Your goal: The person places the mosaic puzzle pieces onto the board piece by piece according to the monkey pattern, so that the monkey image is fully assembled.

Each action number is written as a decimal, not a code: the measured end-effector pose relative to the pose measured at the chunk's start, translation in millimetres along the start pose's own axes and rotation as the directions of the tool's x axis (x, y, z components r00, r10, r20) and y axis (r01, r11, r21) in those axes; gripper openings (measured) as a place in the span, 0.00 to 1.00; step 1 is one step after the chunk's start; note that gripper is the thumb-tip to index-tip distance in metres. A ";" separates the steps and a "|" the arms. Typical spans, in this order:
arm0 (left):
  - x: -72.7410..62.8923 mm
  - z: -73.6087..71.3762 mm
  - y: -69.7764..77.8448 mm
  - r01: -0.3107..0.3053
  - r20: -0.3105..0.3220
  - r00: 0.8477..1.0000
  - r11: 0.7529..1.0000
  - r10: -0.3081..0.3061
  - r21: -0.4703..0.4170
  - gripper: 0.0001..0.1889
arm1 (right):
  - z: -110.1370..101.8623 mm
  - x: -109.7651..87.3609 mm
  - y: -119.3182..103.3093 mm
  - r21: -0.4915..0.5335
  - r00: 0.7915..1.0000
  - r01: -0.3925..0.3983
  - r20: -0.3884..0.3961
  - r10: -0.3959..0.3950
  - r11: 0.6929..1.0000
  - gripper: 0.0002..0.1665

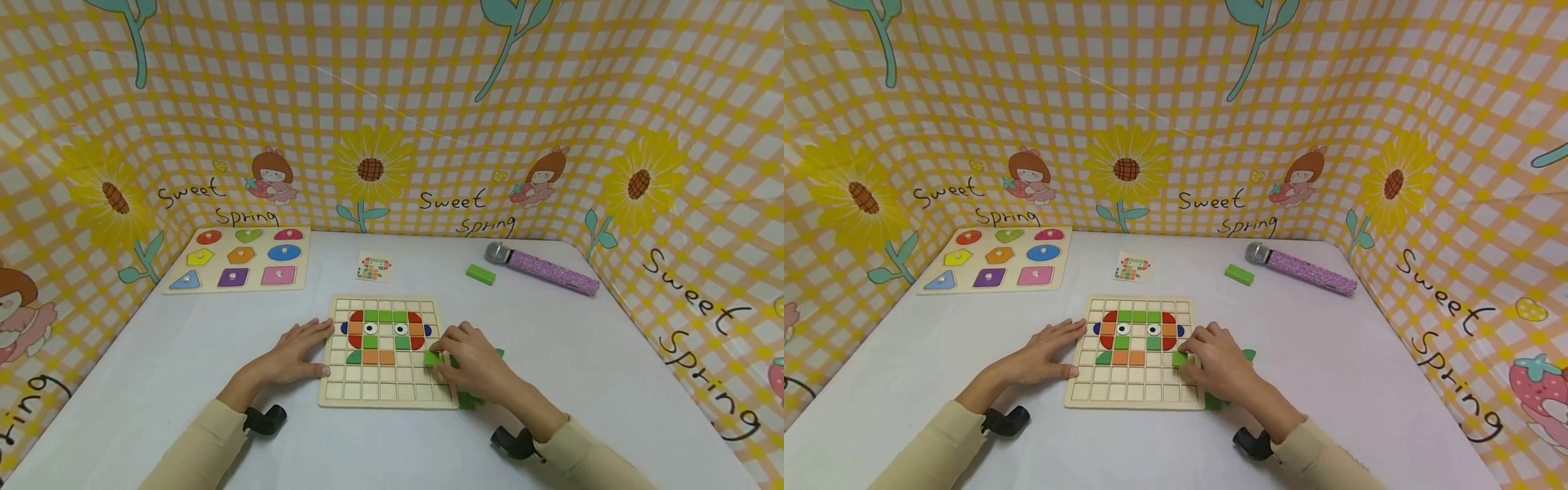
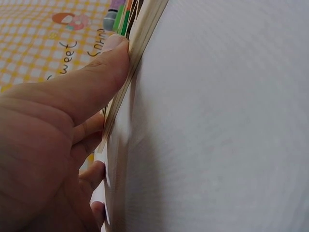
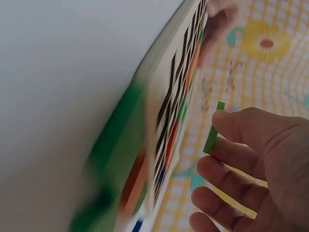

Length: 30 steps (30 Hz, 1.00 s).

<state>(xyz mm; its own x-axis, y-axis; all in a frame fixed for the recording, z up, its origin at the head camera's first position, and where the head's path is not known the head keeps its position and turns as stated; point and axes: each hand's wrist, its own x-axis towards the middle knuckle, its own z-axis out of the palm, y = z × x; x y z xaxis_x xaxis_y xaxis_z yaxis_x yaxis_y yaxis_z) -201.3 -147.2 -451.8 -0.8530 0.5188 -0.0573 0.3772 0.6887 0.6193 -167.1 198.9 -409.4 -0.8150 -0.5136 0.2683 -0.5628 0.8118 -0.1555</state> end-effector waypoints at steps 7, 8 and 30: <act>1.1 -0.7 0.5 -0.009 0.001 1.000 1.000 0.009 -0.008 0.42 | 20.2 25.5 -33.6 0.003 0.986 0.169 -0.018 -0.168 0.986 0.15; 1.2 -0.6 0.3 -0.013 0.002 1.000 1.000 0.013 -0.008 0.42 | 22.5 27.9 -38.1 0.011 0.985 0.173 -0.004 -0.172 0.985 0.14; 0.5 -0.5 -3.3 -0.036 0.008 0.999 0.999 0.036 0.008 0.41 | 44.7 58.0 -84.6 -0.034 0.978 0.174 0.127 -0.168 0.984 0.13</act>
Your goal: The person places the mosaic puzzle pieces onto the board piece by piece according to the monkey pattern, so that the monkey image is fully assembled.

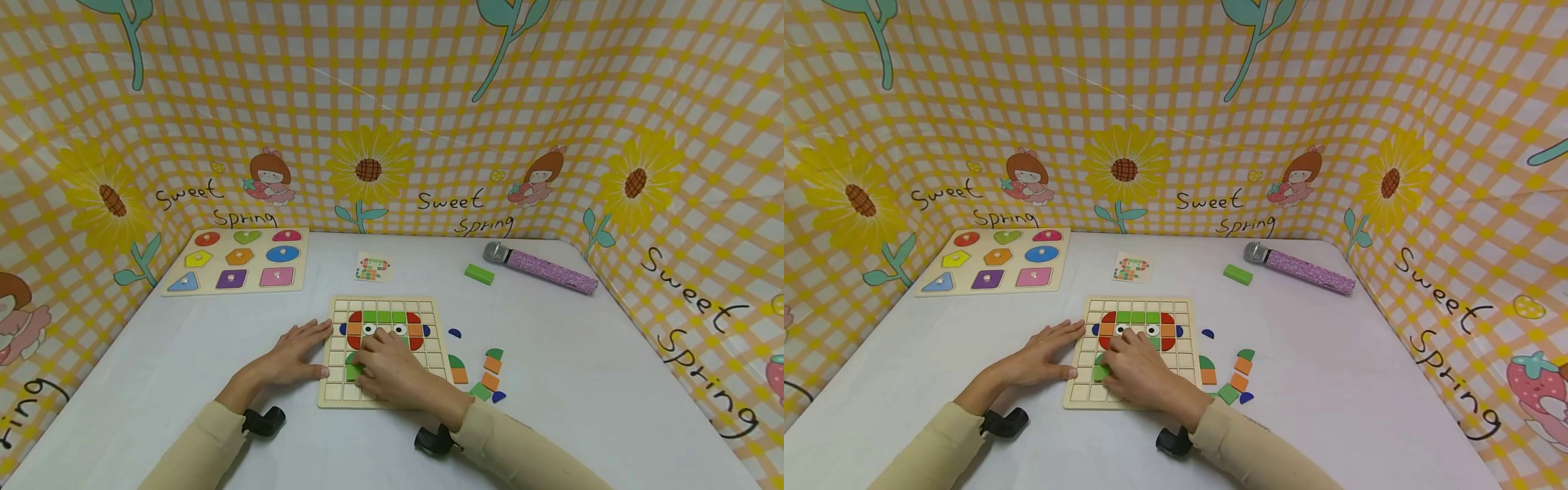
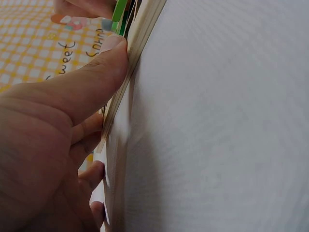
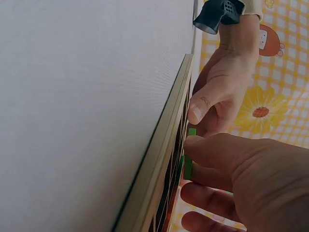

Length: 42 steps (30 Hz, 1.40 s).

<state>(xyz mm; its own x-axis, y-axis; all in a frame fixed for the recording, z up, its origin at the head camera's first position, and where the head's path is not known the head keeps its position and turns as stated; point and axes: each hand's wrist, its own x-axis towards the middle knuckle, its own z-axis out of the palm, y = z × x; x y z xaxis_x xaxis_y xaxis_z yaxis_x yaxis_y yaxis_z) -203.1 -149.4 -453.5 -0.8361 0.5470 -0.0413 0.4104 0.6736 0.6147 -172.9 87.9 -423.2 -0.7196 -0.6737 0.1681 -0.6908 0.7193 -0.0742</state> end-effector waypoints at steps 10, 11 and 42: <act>0.0 -0.4 0.9 0.009 0.004 1.000 1.000 -0.009 -0.003 0.41 | 1.2 0.8 -0.9 -0.028 1.000 0.012 0.010 -0.012 1.000 0.14; 0.0 -0.5 1.2 0.012 0.004 1.000 1.000 -0.012 -0.007 0.41 | 1.1 0.9 -1.0 -0.026 1.000 0.013 0.010 -0.013 1.000 0.14; -0.4 -0.2 2.9 0.024 -0.004 1.000 1.000 -0.024 -0.014 0.41 | -14.5 -39.5 43.8 0.077 0.989 -0.063 -0.131 0.073 0.995 0.15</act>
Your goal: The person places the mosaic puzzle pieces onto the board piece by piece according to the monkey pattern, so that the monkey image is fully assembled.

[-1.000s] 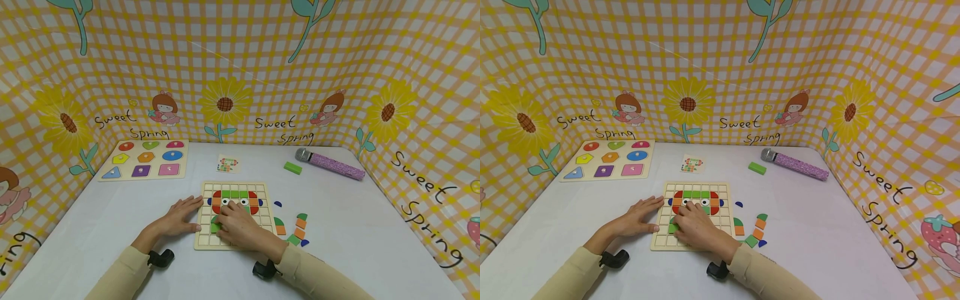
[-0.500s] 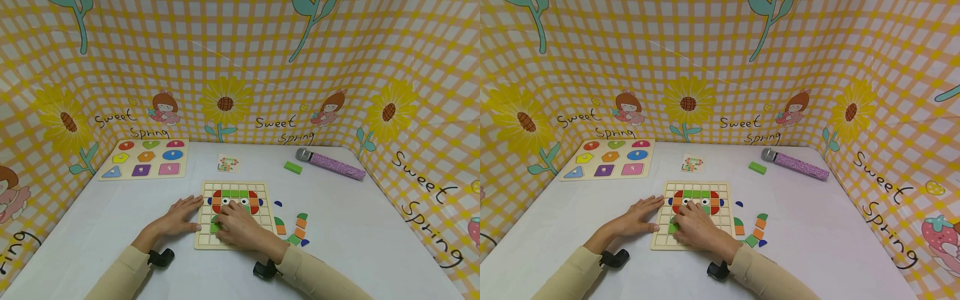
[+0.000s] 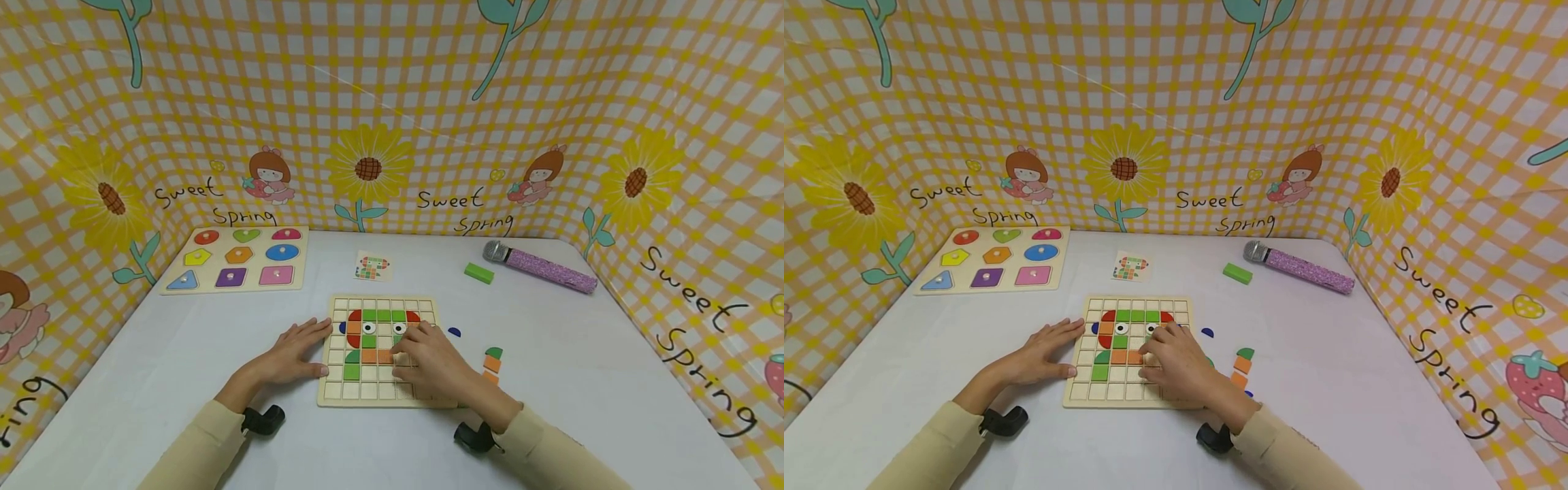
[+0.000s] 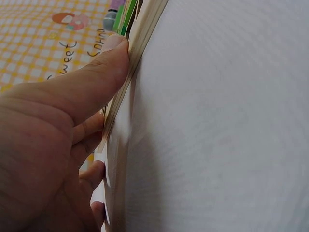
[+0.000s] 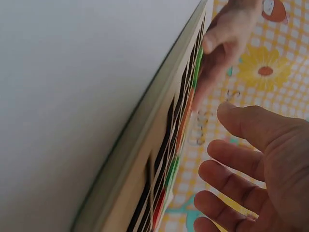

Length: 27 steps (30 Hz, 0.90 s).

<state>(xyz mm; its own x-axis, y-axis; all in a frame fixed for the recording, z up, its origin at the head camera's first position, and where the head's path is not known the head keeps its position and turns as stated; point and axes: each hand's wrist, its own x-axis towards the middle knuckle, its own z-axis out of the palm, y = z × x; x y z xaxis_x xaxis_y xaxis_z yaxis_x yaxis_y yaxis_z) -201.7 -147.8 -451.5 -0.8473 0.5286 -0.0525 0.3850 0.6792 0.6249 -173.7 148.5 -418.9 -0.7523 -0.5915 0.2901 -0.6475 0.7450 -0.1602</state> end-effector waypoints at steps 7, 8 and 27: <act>0.7 0.4 -0.7 0.009 0.004 1.000 1.000 -0.009 -0.004 0.42 | -17.0 -24.5 25.2 0.002 0.998 -0.065 0.009 0.065 0.998 0.17; 1.1 0.9 -1.5 0.008 0.004 1.000 1.000 -0.008 -0.003 0.42 | -18.7 -28.2 28.2 0.005 0.997 -0.077 0.014 0.077 0.997 0.17; 1.1 1.0 -1.5 0.004 0.000 1.000 1.000 -0.004 0.007 0.42 | -34.0 -89.9 51.3 -0.002 0.996 -0.050 0.080 0.050 0.999 0.15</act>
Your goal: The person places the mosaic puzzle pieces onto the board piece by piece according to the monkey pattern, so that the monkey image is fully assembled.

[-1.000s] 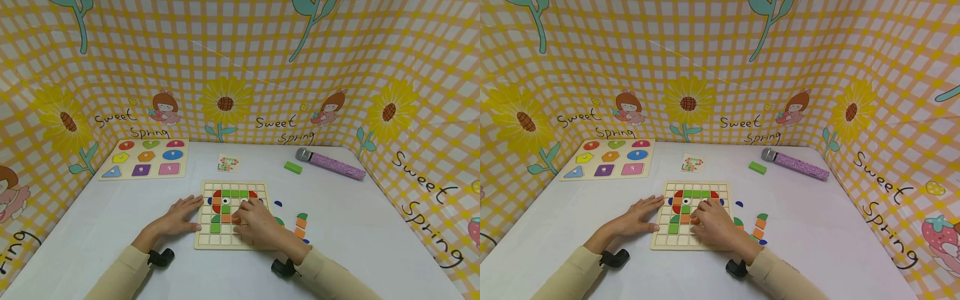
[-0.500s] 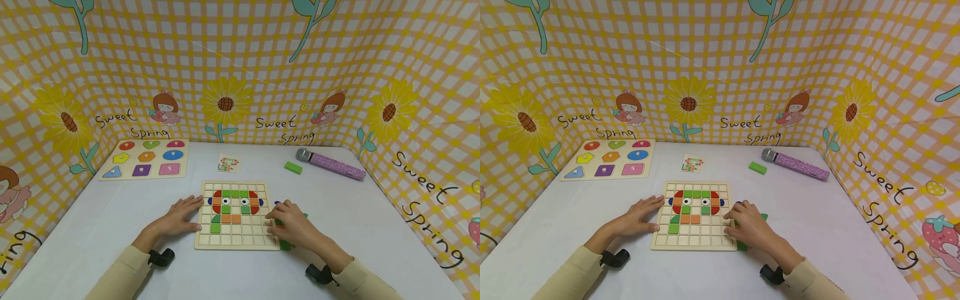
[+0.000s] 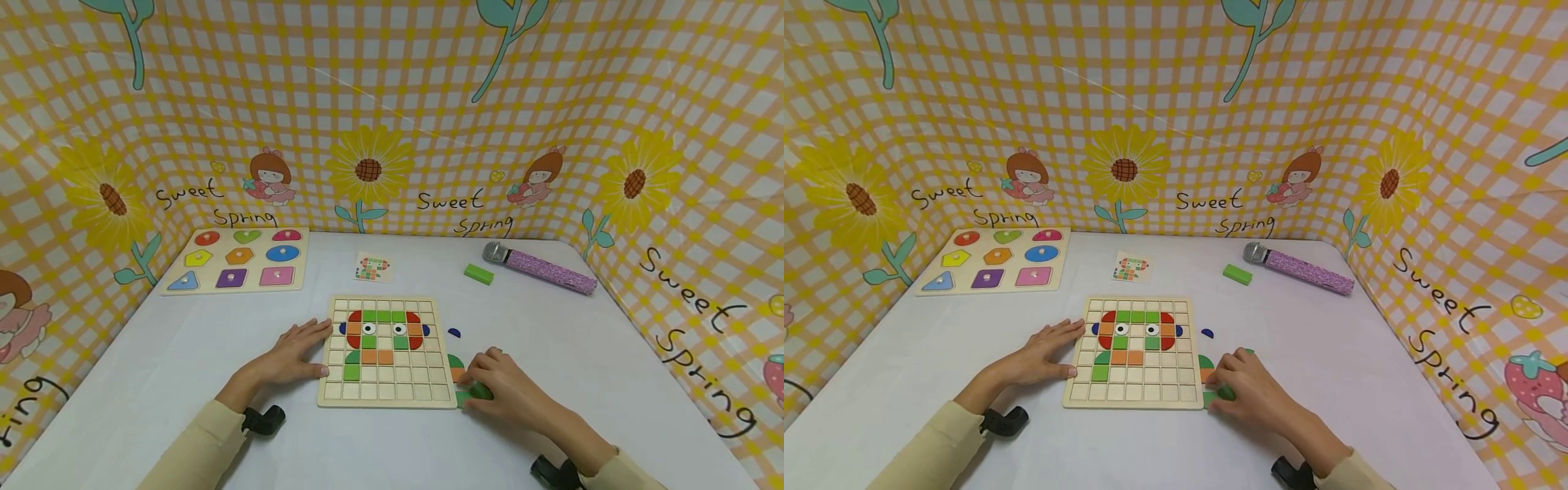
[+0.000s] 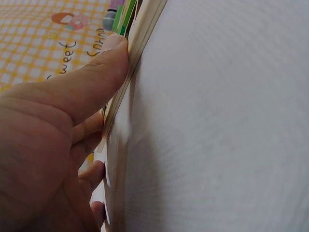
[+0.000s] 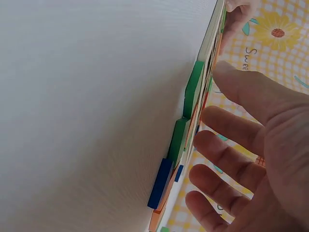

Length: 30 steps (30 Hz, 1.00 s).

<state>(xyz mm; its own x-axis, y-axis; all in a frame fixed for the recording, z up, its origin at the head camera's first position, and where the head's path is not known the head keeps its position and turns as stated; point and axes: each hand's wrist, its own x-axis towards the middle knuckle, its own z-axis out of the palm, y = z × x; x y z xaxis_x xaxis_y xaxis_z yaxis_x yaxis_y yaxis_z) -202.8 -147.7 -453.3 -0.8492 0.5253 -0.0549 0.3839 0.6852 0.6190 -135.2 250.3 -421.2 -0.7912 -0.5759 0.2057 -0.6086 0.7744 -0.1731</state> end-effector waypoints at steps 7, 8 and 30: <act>0.0 -1.4 0.3 0.005 0.001 1.000 1.000 -0.005 0.002 0.42 | 0.6 -3.0 -1.2 -0.005 1.000 0.001 0.019 -0.001 1.000 0.18; 0.0 -1.6 0.3 0.005 0.002 1.000 1.000 -0.005 0.003 0.42 | 0.7 -3.1 -1.1 -0.008 1.000 0.010 0.016 -0.010 1.000 0.18; 0.6 0.0 -0.4 0.018 0.006 1.000 1.000 -0.018 -0.001 0.42 | -3.7 0.0 -4.6 0.002 1.000 -0.014 0.027 0.014 1.000 0.14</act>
<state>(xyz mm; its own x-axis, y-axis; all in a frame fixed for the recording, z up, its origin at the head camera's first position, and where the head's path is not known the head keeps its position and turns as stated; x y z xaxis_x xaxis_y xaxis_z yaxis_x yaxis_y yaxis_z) -203.5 -147.7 -453.6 -0.8538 0.5159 -0.0706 0.3680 0.6938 0.6191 -132.1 247.7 -416.8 -0.8011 -0.5719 0.1767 -0.5975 0.7819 -0.1779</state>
